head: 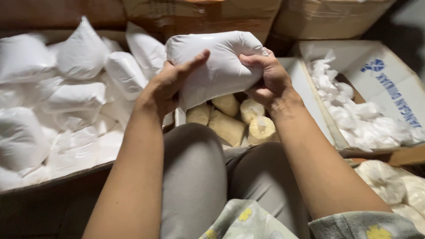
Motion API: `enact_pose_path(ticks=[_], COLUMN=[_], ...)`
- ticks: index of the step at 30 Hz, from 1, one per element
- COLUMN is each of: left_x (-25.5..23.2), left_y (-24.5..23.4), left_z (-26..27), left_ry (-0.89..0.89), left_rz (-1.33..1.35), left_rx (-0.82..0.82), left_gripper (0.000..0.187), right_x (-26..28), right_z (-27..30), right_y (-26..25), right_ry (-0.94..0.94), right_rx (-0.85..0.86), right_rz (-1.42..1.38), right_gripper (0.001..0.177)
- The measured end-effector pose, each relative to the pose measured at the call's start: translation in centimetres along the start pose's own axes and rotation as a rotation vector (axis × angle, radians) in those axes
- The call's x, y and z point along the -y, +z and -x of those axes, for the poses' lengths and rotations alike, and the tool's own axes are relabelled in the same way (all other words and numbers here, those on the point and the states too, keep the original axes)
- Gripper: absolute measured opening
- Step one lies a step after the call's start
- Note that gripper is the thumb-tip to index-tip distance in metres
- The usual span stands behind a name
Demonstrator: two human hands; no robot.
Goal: The person sits on the floor and repeatedly picks up white plastic-wrapped packages from a large cardboard box, then places them into a smaller white box. The person handles the packages one at a time, arranging them inside the smaller box.
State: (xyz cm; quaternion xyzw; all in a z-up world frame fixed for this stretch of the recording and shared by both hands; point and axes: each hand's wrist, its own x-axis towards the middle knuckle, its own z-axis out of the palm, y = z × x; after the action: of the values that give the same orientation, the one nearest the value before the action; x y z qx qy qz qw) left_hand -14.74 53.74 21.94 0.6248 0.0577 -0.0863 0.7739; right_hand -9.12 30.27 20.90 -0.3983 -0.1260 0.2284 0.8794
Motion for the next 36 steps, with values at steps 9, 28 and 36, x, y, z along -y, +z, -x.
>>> enact_pose_path(ticks=[9, 28, 36], left_x=[1.8, 3.8, 6.7], left_y=[7.8, 17.7, 23.8], left_z=[-3.0, -5.2, -9.3], left_ry=[-0.038, -0.100, 0.163], left_rz=[-0.028, -0.084, -0.281], left_rx=[0.168, 0.482, 0.426], left_gripper=[0.070, 0.042, 0.047], right_x=[3.1, 5.9, 7.2], right_z=[6.5, 18.0, 19.6], right_y=[-6.0, -11.1, -14.5], right_ry=[-0.034, 0.059, -0.103], right_rx=[-0.361, -0.489, -0.763], right_rz=[-0.030, -0.066, 0.004], right_gripper=[0.040, 0.083, 0.068])
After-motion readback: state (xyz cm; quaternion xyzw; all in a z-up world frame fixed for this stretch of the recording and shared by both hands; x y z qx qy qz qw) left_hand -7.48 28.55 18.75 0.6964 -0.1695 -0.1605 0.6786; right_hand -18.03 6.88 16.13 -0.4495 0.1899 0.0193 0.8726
